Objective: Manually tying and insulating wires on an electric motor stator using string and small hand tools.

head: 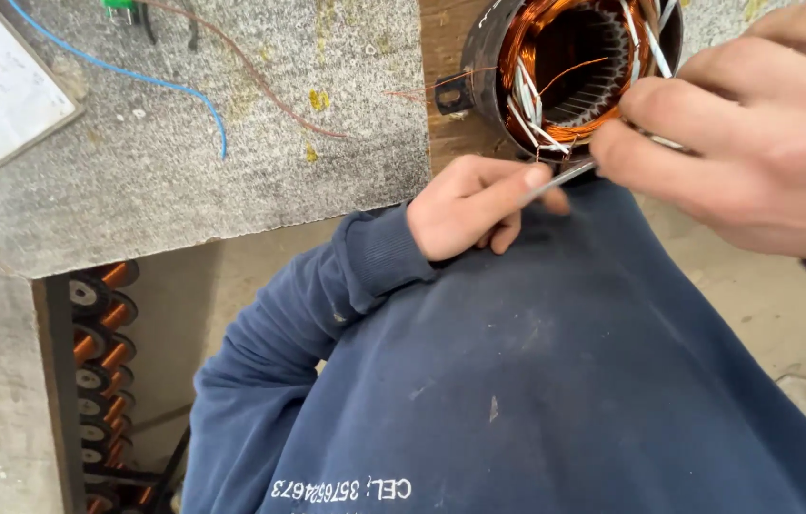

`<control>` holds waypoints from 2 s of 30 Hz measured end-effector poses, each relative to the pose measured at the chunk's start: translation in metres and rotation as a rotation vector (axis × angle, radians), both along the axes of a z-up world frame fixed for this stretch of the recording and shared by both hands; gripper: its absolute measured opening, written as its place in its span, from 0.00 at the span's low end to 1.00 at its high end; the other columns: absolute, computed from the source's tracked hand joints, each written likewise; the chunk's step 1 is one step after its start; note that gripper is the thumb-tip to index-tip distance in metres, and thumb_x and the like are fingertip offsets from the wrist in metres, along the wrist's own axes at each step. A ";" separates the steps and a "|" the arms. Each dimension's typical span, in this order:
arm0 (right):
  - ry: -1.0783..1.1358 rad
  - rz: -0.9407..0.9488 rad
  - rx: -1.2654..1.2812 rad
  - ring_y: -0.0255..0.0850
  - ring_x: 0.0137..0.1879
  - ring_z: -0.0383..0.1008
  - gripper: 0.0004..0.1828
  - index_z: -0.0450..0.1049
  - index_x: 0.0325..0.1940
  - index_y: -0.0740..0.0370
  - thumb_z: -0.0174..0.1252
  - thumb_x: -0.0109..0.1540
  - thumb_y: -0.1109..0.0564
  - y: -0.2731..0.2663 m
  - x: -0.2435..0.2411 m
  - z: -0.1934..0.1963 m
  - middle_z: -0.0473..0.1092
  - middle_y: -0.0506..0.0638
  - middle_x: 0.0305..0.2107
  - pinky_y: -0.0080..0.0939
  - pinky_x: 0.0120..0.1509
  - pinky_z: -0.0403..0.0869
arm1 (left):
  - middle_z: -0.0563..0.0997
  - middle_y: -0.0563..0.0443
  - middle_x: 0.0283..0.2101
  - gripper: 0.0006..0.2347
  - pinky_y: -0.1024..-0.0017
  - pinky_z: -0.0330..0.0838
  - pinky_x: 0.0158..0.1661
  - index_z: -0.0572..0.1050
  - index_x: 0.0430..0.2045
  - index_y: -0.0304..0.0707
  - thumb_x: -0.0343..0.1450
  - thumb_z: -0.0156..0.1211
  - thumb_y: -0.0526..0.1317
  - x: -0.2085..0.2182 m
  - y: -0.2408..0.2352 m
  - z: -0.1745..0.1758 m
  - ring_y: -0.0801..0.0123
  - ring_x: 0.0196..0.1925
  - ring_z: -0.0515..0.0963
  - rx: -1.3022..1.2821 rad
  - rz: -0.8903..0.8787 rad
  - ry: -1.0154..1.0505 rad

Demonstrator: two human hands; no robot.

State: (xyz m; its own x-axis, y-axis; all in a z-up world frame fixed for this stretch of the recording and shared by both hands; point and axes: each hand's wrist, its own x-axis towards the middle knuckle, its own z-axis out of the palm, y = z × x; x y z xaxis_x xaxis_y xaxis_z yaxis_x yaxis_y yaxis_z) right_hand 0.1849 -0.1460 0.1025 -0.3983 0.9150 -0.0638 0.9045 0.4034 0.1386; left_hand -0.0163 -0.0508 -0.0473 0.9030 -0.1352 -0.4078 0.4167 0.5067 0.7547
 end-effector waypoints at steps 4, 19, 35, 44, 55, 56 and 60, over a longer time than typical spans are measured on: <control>-0.178 0.031 0.059 0.33 0.34 0.74 0.11 0.79 0.36 0.46 0.62 0.51 0.49 0.005 -0.010 0.003 0.65 0.36 0.23 0.37 0.48 0.74 | 0.76 0.60 0.21 0.16 0.79 0.64 0.24 0.81 0.41 0.34 0.77 0.49 0.47 0.004 -0.012 -0.008 0.83 0.21 0.71 -0.061 0.012 -0.080; -0.127 -0.063 -0.229 0.35 0.20 0.71 0.16 0.67 0.22 0.50 0.55 0.60 0.43 -0.007 -0.003 -0.031 0.62 0.41 0.15 0.37 0.24 0.68 | 0.79 0.52 0.16 0.14 0.67 0.75 0.26 0.80 0.25 0.41 0.76 0.51 0.45 0.001 -0.015 0.006 0.69 0.19 0.82 0.568 0.087 -0.172; -0.027 -0.016 -0.304 0.40 0.19 0.73 0.14 0.67 0.21 0.51 0.58 0.57 0.46 0.000 0.001 -0.025 0.64 0.43 0.14 0.39 0.25 0.71 | 0.74 0.42 0.18 0.14 0.52 0.68 0.25 0.74 0.19 0.40 0.74 0.58 0.45 0.000 -0.020 0.004 0.47 0.21 0.76 1.063 0.206 -0.341; -0.069 0.021 -0.296 0.38 0.19 0.72 0.12 0.67 0.24 0.50 0.58 0.57 0.46 0.000 0.004 -0.023 0.64 0.42 0.16 0.38 0.26 0.70 | 0.75 0.43 0.18 0.12 0.54 0.67 0.25 0.74 0.19 0.40 0.74 0.59 0.43 -0.002 -0.022 0.008 0.48 0.21 0.76 1.071 0.238 -0.341; -0.113 0.019 -0.254 0.38 0.24 0.70 0.12 0.65 0.24 0.51 0.56 0.60 0.50 -0.019 0.007 -0.037 0.63 0.42 0.18 0.39 0.29 0.66 | 0.74 0.44 0.18 0.13 0.55 0.66 0.23 0.73 0.19 0.40 0.74 0.61 0.44 -0.002 -0.020 0.013 0.49 0.20 0.75 1.122 0.205 -0.396; -0.086 0.041 -0.252 0.37 0.22 0.70 0.12 0.65 0.23 0.51 0.56 0.59 0.50 -0.018 0.003 -0.032 0.62 0.43 0.17 0.38 0.27 0.67 | 0.74 0.44 0.18 0.12 0.55 0.66 0.23 0.73 0.19 0.40 0.73 0.61 0.43 -0.003 -0.021 0.013 0.49 0.20 0.75 1.117 0.222 -0.383; -0.070 0.005 -0.222 0.38 0.21 0.70 0.13 0.66 0.21 0.52 0.55 0.58 0.48 -0.015 0.005 -0.033 0.62 0.42 0.16 0.39 0.27 0.67 | 0.74 0.44 0.18 0.12 0.55 0.66 0.23 0.73 0.18 0.40 0.73 0.62 0.43 -0.004 -0.023 0.011 0.48 0.20 0.75 1.122 0.253 -0.375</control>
